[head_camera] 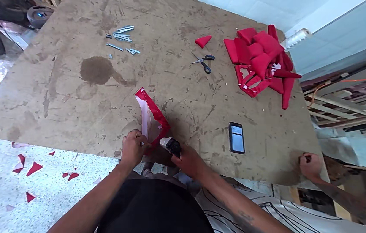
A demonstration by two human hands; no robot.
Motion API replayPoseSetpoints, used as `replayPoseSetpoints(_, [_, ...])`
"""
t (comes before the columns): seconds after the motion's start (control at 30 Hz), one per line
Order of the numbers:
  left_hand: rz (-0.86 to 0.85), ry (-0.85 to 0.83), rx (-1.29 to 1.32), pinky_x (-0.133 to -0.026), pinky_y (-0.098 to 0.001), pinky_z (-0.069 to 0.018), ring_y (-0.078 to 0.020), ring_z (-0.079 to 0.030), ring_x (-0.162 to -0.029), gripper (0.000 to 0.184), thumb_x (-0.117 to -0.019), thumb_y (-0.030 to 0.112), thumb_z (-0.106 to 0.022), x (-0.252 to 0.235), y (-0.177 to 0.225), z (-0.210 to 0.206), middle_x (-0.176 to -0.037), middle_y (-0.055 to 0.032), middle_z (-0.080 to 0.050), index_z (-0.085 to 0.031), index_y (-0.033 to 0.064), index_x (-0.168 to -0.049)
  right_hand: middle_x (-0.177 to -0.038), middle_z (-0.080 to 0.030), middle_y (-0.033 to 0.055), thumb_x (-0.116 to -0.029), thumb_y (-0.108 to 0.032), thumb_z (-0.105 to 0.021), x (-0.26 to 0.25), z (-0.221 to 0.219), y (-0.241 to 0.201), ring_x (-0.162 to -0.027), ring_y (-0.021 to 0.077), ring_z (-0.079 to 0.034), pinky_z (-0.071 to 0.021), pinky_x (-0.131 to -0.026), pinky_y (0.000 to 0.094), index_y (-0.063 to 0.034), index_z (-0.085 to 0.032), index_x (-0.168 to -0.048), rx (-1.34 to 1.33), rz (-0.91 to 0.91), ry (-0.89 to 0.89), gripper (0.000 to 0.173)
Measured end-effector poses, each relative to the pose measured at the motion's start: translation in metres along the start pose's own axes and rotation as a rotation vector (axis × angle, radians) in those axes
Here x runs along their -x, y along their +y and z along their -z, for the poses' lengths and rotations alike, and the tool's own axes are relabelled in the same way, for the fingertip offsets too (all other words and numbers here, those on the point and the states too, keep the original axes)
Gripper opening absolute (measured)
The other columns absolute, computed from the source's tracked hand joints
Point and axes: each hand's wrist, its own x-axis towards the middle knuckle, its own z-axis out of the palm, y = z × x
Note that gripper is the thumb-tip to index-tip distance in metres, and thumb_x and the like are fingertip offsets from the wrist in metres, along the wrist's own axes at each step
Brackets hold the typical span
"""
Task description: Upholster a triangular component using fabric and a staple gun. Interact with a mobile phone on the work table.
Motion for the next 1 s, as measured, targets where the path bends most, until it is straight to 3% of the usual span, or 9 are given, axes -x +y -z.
replayPoseSetpoints(0.1, [0.008, -0.022, -0.038, -0.09, -0.0483, -0.0474, -0.0177, -0.058, -0.104, 0.021, -0.0817, 0.045, -0.083, -0.004, 0.002, 0.003, -0.107, 0.0042, -0.063, -0.077, 0.0253, -0.088, -0.1, -0.071, 0.0033, -0.0961, -0.029, -0.056, -0.001, -0.001, -0.007, -0.093, 0.0161, -0.07, -0.0579, -0.083, 0.0417, -0.0178, -0.065, -0.121, 0.027, -0.01, -0.028, 0.029])
replayPoseSetpoints(0.27, [0.032, -0.046, -0.067, -0.09, -0.0501, -0.0477, -0.021, -0.058, -0.107, 0.03, -0.0802, 0.049, -0.084, -0.005, 0.005, 0.005, -0.111, 0.0009, -0.064, -0.077, 0.0207, -0.086, -0.095, -0.071, 0.0019, -0.0944, -0.03, -0.058, -0.004, -0.001, -0.011, -0.087, 0.0163, -0.07, -0.0588, -0.077, 0.0434, -0.0205, -0.064, -0.122, 0.057, -0.05, -0.052, 0.03])
replayPoseSetpoints(0.5, [0.016, -0.07, -0.09, -0.093, -0.0518, -0.0489, -0.0237, -0.06, -0.111, 0.031, -0.0824, 0.047, -0.082, -0.005, 0.004, 0.008, -0.116, -0.0021, -0.066, -0.077, 0.0169, -0.086, -0.101, -0.072, 0.003, -0.093, -0.03, -0.061, 0.008, -0.015, -0.022, -0.095, 0.0173, -0.07, -0.0584, -0.084, 0.0447, -0.0189, -0.063, -0.125, 0.024, -0.018, -0.066, 0.034])
replayPoseSetpoints(0.63, [0.023, -0.082, -0.105, -0.091, -0.0504, -0.0487, -0.0226, -0.059, -0.11, 0.032, -0.0822, 0.049, -0.081, -0.005, 0.005, 0.01, -0.114, -0.0003, -0.065, -0.076, 0.0177, -0.085, -0.102, -0.072, 0.0035, -0.0928, -0.03, -0.06, 0.01, -0.017, -0.023, -0.095, 0.0188, -0.071, -0.0587, -0.082, 0.047, -0.0193, -0.062, -0.125, 0.031, -0.011, -0.075, 0.034])
replayPoseSetpoints(0.77, [0.029, -0.092, -0.099, -0.091, -0.0505, -0.0489, -0.0227, -0.059, -0.109, 0.033, -0.0819, 0.05, -0.081, -0.006, 0.005, 0.011, -0.113, -0.0011, -0.066, -0.076, 0.0173, -0.086, -0.116, -0.071, 0.0049, -0.0933, -0.03, -0.061, 0.016, -0.025, -0.019, -0.107, 0.0195, -0.069, -0.0567, -0.093, 0.0457, -0.0171, -0.061, -0.134, 0.013, 0.033, -0.105, 0.042])
replayPoseSetpoints(1.0, [0.032, -0.105, -0.102, -0.091, -0.0505, -0.0483, -0.0231, -0.059, -0.109, 0.033, -0.0816, 0.05, -0.082, -0.007, 0.006, 0.012, -0.114, -0.0008, -0.065, -0.076, 0.0184, -0.086, -0.118, -0.071, 0.0052, -0.0927, -0.028, -0.063, 0.018, -0.033, -0.021, -0.107, 0.0193, -0.069, -0.057, -0.093, 0.0448, -0.0168, -0.06, -0.137, 0.011, 0.045, -0.106, 0.046])
